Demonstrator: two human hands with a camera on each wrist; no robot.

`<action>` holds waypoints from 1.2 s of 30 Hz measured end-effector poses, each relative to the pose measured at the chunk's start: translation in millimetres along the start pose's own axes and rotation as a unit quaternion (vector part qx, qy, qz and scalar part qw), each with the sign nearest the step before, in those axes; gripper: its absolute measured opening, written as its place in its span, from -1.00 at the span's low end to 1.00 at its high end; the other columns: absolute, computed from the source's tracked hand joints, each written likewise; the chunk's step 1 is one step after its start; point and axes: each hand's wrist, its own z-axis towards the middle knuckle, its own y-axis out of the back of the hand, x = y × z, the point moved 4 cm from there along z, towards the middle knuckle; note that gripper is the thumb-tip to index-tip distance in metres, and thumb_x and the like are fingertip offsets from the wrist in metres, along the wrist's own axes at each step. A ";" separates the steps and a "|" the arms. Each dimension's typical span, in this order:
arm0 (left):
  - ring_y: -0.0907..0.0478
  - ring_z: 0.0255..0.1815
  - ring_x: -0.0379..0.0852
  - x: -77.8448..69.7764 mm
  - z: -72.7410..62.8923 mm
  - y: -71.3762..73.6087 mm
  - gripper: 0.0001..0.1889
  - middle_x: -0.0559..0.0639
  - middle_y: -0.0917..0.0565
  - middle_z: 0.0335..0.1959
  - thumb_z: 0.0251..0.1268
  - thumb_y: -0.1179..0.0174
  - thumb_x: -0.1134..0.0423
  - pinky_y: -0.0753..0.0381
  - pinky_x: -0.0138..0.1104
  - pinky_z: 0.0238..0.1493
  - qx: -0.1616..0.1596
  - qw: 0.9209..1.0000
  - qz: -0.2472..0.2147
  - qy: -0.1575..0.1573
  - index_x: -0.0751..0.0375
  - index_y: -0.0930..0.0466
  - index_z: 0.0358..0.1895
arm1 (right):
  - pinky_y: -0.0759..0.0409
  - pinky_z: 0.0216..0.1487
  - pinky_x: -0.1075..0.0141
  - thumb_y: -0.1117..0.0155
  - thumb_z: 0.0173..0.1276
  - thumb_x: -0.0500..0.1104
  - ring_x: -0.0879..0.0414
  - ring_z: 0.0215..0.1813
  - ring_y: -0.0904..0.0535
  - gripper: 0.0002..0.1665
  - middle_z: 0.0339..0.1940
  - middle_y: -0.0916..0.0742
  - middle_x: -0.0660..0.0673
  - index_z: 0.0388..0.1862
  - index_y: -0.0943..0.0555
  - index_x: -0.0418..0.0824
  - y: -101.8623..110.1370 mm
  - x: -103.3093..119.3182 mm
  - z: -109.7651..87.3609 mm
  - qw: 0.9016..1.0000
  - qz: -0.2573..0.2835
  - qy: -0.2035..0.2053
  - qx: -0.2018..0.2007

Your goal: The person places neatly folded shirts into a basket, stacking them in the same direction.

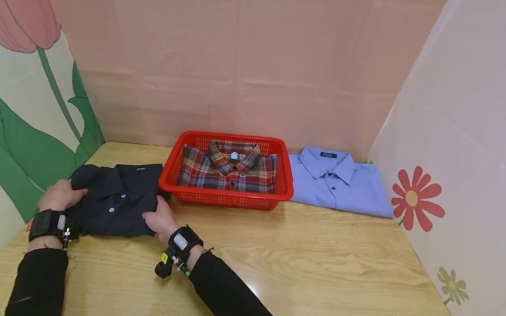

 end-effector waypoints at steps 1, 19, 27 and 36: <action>-0.28 0.25 0.57 -0.7 -0.3 0.3 -0.33 0.68 -0.25 0.27 0.43 0.10 0.02 -0.43 0.27 0.08 -0.002 1.000 -0.001 -0.001 0.62 -0.19 0.31 | -0.13 0.53 0.01 -0.20 0.35 -0.33 -0.10 0.55 -0.15 -0.19 0.54 -0.29 -0.20 0.54 -0.16 -0.26 -1.8 1.9 0.2 1.000 -0.012 0.017 0.008; -0.37 0.13 0.61 -15.2 -2.1 7.0 -0.43 0.68 -0.37 0.17 0.52 0.20 0.01 -0.43 0.32 -0.06 -0.123 0.990 -0.069 -0.014 0.54 -0.34 0.21 | -0.23 0.50 0.25 -0.04 0.45 -0.31 0.08 0.50 -0.28 -0.21 0.53 -0.35 -0.10 0.60 -0.06 -0.07 3.4 44.7 -8.1 0.968 -0.169 0.179 0.041; -0.43 0.08 0.57 -29.5 -5.5 14.5 -0.43 0.62 -0.47 0.11 0.53 0.20 -0.04 -0.42 0.26 -0.14 -0.178 0.978 -0.100 -0.041 0.52 -0.42 0.09 | -0.17 0.53 0.19 -0.08 0.44 -0.30 0.10 0.53 -0.21 -0.16 0.58 -0.25 -0.08 0.61 -0.01 -0.10 22.1 63.6 -8.6 0.977 -0.119 0.171 0.036; -0.46 0.03 0.59 -52.7 -18.9 17.8 -0.50 0.60 -0.52 0.06 0.53 0.14 -0.03 -0.41 0.33 -0.15 -0.240 0.960 -0.122 -0.075 0.45 -0.47 -0.04 | -0.36 0.39 0.14 -0.14 0.34 -0.31 0.09 0.37 -0.37 -0.08 0.53 -0.32 -0.08 0.60 -0.01 -0.01 49.5 69.3 -7.3 0.981 -0.063 0.181 -0.003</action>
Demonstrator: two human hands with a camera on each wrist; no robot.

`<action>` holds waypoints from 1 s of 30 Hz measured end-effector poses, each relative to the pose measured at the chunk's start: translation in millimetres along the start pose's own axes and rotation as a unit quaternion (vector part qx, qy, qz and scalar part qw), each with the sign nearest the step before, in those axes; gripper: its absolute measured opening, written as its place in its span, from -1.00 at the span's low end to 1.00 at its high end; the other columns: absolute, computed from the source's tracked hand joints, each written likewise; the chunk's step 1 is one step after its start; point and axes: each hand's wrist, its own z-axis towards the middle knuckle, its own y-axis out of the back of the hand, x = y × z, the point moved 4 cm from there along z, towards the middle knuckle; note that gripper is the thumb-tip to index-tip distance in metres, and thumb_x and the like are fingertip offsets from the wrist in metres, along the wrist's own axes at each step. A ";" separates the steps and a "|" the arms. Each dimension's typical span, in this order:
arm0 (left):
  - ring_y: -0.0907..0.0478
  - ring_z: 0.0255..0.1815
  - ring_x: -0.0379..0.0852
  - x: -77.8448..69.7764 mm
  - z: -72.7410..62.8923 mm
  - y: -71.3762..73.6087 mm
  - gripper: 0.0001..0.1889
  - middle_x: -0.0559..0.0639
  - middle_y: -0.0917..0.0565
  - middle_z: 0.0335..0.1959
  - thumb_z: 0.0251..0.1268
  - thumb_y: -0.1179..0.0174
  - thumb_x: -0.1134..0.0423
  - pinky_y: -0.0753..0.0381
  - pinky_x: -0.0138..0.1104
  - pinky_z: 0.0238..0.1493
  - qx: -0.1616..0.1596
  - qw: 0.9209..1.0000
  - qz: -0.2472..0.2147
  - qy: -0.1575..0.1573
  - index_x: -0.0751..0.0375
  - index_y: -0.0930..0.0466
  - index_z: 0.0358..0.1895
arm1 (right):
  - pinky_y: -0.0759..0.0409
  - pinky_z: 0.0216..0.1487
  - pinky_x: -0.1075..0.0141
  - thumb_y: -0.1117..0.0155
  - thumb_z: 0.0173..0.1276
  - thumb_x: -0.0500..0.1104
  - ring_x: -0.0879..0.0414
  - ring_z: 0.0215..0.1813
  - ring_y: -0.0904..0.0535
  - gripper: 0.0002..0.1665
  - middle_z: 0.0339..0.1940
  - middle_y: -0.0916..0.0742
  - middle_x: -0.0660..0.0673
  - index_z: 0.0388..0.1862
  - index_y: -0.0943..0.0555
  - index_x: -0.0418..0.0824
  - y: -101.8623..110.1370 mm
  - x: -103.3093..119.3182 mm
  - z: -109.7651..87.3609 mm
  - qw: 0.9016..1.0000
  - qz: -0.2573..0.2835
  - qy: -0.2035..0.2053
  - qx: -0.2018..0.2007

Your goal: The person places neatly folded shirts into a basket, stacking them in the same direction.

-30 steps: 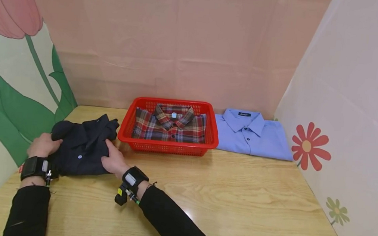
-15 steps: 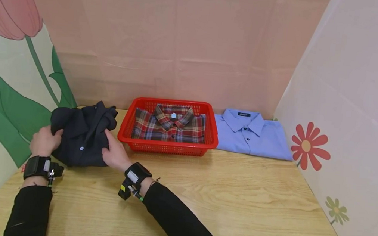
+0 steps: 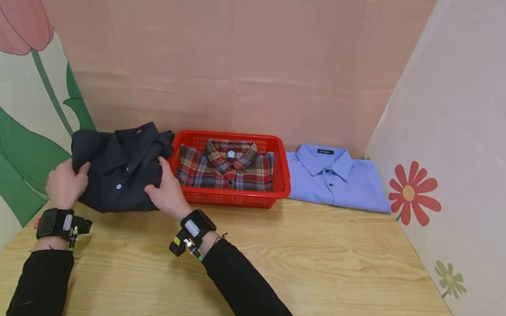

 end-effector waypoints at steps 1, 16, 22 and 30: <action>-0.47 0.03 0.58 -2.9 -0.5 0.0 -0.51 0.60 -0.52 0.06 0.53 0.13 -0.03 -0.41 0.33 -0.14 -0.008 1.000 -0.004 -0.006 0.44 -0.48 -0.04 | -0.34 0.40 0.13 -0.15 0.34 -0.31 0.10 0.39 -0.35 -0.08 0.55 -0.29 -0.08 0.60 0.00 -0.01 2.7 -0.9 0.0 1.000 0.004 -0.001 -0.003; -0.53 -0.06 0.54 -47.0 -8.6 -13.7 -0.62 0.52 -0.61 -0.04 0.47 -0.06 0.08 -0.45 0.27 -0.09 -0.094 0.986 -0.084 -0.109 0.42 -0.55 -0.05 | -0.24 0.44 0.09 -0.08 0.37 -0.27 0.10 0.46 -0.21 -0.05 0.63 -0.08 0.00 0.62 0.11 0.03 60.9 -2.8 -11.8 1.000 -0.014 0.023 -0.015; -0.56 -0.08 0.46 -59.6 -11.9 -23.6 -0.58 0.48 -0.64 -0.09 0.48 -0.04 0.05 -0.45 0.21 -0.14 -0.084 0.985 -0.107 -0.109 0.46 -0.57 -0.11 | -0.20 0.49 0.07 -0.07 0.39 -0.29 0.12 0.54 -0.12 -0.07 0.63 -0.06 0.03 0.62 0.09 0.05 84.6 -12.0 -15.2 0.999 -0.030 0.016 -0.029; -0.60 -0.17 0.44 -82.0 -16.9 -36.6 -0.61 0.45 -0.68 -0.17 0.44 -0.12 0.08 -0.47 0.17 -0.21 -0.103 0.973 -0.149 -0.143 0.45 -0.60 -0.14 | -0.18 0.49 0.01 -0.07 0.36 -0.31 0.05 0.57 -0.08 -0.08 0.63 -0.07 -0.01 0.61 0.05 0.02 115.4 -21.9 -21.1 0.998 -0.043 0.018 -0.047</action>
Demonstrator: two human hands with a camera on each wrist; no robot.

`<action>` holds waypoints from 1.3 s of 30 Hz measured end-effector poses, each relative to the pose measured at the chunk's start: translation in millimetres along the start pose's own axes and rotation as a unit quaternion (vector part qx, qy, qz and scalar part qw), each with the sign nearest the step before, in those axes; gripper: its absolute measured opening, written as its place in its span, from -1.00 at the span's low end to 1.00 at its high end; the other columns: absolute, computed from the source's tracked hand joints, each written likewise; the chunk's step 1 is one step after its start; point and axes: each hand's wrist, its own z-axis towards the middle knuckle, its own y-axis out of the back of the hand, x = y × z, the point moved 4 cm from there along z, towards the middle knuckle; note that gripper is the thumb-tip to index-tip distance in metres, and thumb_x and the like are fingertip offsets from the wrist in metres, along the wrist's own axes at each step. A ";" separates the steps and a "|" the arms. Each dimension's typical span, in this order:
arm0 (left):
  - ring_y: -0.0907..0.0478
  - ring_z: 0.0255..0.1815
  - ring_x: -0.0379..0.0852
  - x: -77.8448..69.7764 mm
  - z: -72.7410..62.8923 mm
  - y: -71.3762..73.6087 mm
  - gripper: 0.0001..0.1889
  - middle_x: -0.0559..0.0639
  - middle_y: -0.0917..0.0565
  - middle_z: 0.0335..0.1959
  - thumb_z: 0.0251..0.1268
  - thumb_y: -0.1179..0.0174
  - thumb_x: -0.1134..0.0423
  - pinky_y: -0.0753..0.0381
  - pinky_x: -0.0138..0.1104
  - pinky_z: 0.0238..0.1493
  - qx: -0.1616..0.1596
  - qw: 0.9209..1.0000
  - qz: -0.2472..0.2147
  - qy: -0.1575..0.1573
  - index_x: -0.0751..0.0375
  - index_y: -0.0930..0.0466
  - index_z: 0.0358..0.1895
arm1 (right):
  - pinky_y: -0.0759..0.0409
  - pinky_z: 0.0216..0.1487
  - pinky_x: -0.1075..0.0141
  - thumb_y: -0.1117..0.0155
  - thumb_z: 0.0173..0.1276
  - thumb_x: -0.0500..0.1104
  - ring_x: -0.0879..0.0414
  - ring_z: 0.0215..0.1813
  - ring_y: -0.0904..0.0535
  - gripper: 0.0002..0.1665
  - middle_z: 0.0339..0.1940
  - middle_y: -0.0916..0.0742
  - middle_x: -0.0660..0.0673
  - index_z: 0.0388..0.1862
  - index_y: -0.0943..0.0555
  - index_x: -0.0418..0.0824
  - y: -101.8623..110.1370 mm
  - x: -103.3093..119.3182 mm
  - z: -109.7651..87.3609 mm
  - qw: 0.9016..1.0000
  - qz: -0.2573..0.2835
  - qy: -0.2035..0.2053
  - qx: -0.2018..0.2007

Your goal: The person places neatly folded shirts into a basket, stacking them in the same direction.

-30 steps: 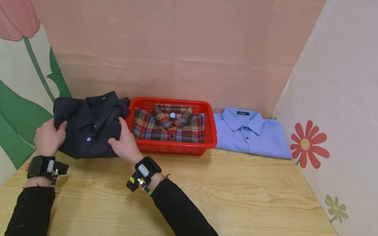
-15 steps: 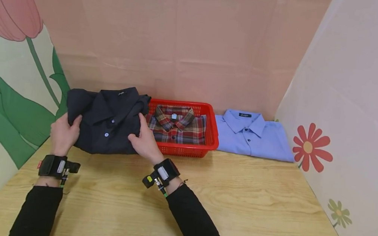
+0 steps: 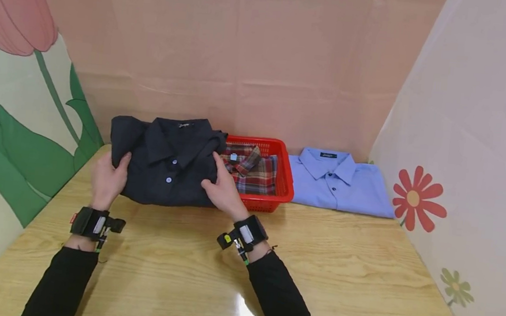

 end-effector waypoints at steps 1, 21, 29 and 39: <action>-0.60 -0.17 0.43 -3.0 -0.5 -2.0 -0.62 0.44 -0.68 -0.17 0.43 -0.13 0.09 -0.47 0.16 -0.21 0.000 1.000 -0.005 -0.005 0.45 -0.60 -0.14 | -0.18 0.49 0.01 -0.07 0.35 -0.31 0.06 0.57 -0.08 -0.08 0.63 -0.07 -0.01 0.61 0.04 0.03 3.9 -1.8 0.5 1.000 -0.001 -0.002 -0.004; -0.62 -0.08 0.29 -38.8 2.3 -54.9 -0.66 0.37 -0.68 -0.08 0.48 -0.10 0.12 -0.54 0.08 -0.06 0.050 0.989 -0.142 -0.014 0.39 -0.60 -0.03 | -0.45 -0.28 0.19 -0.07 0.39 -0.28 0.07 -0.66 -0.21 -0.06 -0.35 -0.47 -0.21 0.60 0.08 0.23 70.7 -22.4 3.5 0.991 -0.128 0.034 -0.035; -0.59 0.06 0.21 -49.2 10.2 -78.7 -0.61 0.30 -0.65 0.07 0.50 -0.05 0.04 -0.52 0.03 0.11 0.122 0.979 -0.162 0.006 0.33 -0.58 0.06 | -0.33 -0.53 0.23 -0.05 0.41 -0.29 0.00 -0.69 -0.21 -0.05 -0.68 -0.32 -0.08 0.59 0.09 0.30 88.9 -30.2 4.1 0.985 -0.164 0.033 -0.041; -0.34 0.40 0.15 -54.7 9.2 -99.5 -0.51 0.19 -0.41 0.39 0.57 0.09 0.04 -0.27 0.01 0.42 0.292 0.939 -0.181 0.008 0.23 -0.30 0.39 | -0.28 -0.50 0.21 -0.02 0.40 -0.31 0.02 -0.68 -0.18 -0.06 -0.66 -0.27 -0.05 0.59 0.07 0.31 102.7 -39.1 1.8 0.979 -0.195 0.017 -0.063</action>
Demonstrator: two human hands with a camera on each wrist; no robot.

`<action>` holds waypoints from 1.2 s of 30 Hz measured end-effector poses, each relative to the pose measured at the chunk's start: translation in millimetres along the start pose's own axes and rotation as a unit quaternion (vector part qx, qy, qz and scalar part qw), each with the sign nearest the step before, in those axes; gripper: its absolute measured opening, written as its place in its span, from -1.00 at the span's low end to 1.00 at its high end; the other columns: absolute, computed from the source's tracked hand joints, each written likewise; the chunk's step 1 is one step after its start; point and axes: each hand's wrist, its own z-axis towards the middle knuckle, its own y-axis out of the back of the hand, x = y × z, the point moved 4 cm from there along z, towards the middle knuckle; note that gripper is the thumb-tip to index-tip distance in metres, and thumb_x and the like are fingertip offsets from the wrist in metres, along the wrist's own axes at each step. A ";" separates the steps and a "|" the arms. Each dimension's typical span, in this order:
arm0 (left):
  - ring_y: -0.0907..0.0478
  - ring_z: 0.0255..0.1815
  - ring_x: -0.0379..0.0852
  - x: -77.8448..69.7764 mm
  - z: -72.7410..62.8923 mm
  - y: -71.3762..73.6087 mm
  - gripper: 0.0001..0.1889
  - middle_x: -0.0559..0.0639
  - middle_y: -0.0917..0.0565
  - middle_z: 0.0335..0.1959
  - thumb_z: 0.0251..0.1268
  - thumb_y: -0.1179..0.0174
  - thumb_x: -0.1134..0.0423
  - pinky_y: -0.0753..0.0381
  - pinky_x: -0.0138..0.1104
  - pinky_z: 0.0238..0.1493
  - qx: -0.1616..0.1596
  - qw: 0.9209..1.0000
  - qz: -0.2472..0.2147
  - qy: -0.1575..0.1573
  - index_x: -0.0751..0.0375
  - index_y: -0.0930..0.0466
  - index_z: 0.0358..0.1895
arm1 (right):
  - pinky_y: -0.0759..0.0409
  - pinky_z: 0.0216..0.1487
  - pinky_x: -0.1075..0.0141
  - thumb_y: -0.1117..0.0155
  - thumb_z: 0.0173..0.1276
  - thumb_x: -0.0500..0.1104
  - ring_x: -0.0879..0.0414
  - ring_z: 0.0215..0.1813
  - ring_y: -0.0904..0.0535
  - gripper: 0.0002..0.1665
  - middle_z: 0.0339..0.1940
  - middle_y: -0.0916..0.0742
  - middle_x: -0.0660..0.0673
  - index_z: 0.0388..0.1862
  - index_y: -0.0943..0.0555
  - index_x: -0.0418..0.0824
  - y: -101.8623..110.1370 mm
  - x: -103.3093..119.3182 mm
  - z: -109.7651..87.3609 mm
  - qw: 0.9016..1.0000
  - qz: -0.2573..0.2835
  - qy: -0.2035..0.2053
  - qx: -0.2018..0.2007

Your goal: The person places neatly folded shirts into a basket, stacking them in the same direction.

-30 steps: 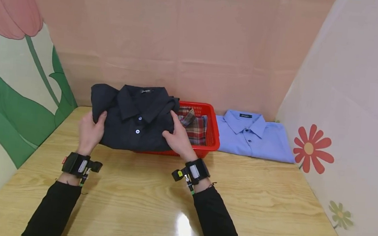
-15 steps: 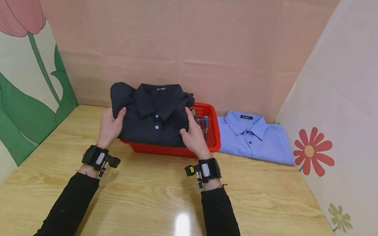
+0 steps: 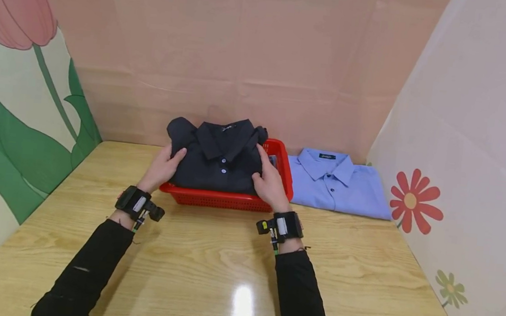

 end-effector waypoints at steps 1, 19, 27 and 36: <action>-0.28 0.45 0.13 0.3 0.8 -1.7 -0.49 0.17 -0.36 0.43 0.57 0.10 0.05 -0.21 0.00 0.46 0.019 1.000 -0.004 0.004 0.20 -0.24 0.44 | -0.28 -0.50 0.20 -0.02 0.40 -0.31 0.01 -0.68 -0.18 -0.05 -0.66 -0.26 -0.05 0.59 0.07 0.31 0.8 -1.7 -0.1 1.000 -0.004 -0.003 -0.001; -0.03 0.57 0.12 0.7 9.7 -26.2 -0.37 0.20 -0.08 0.57 0.57 0.12 0.20 -0.01 -0.05 0.56 0.128 0.986 0.095 0.043 0.32 0.08 0.56 | -0.50 -0.06 0.02 0.02 0.38 -0.37 -0.14 -0.22 -0.49 -0.05 -0.10 -0.63 -0.27 0.61 0.07 0.19 8.8 -18.6 0.0 0.997 -0.078 -0.027 0.013; -0.10 0.54 0.19 1.4 8.5 -27.3 -0.39 0.28 -0.12 0.54 0.57 0.13 0.23 -0.09 -0.02 0.53 0.113 0.986 0.119 0.030 0.38 0.07 0.54 | -0.43 0.28 -0.14 0.00 0.40 -0.37 -0.20 0.05 -0.47 -0.08 0.41 -0.44 -0.32 0.62 0.07 0.12 4.0 -20.8 1.9 0.994 -0.092 -0.053 0.035; -0.30 0.43 0.23 5.3 9.8 -26.4 -0.44 0.38 -0.27 0.45 0.58 0.14 0.22 -0.29 0.00 0.42 0.095 0.983 0.157 0.022 0.44 -0.04 0.49 | -0.30 0.42 -0.11 -0.01 0.38 -0.38 -0.17 0.40 -0.39 -0.08 0.56 -0.27 -0.22 0.62 0.04 0.06 -1.3 -21.3 7.3 0.992 -0.109 -0.052 0.033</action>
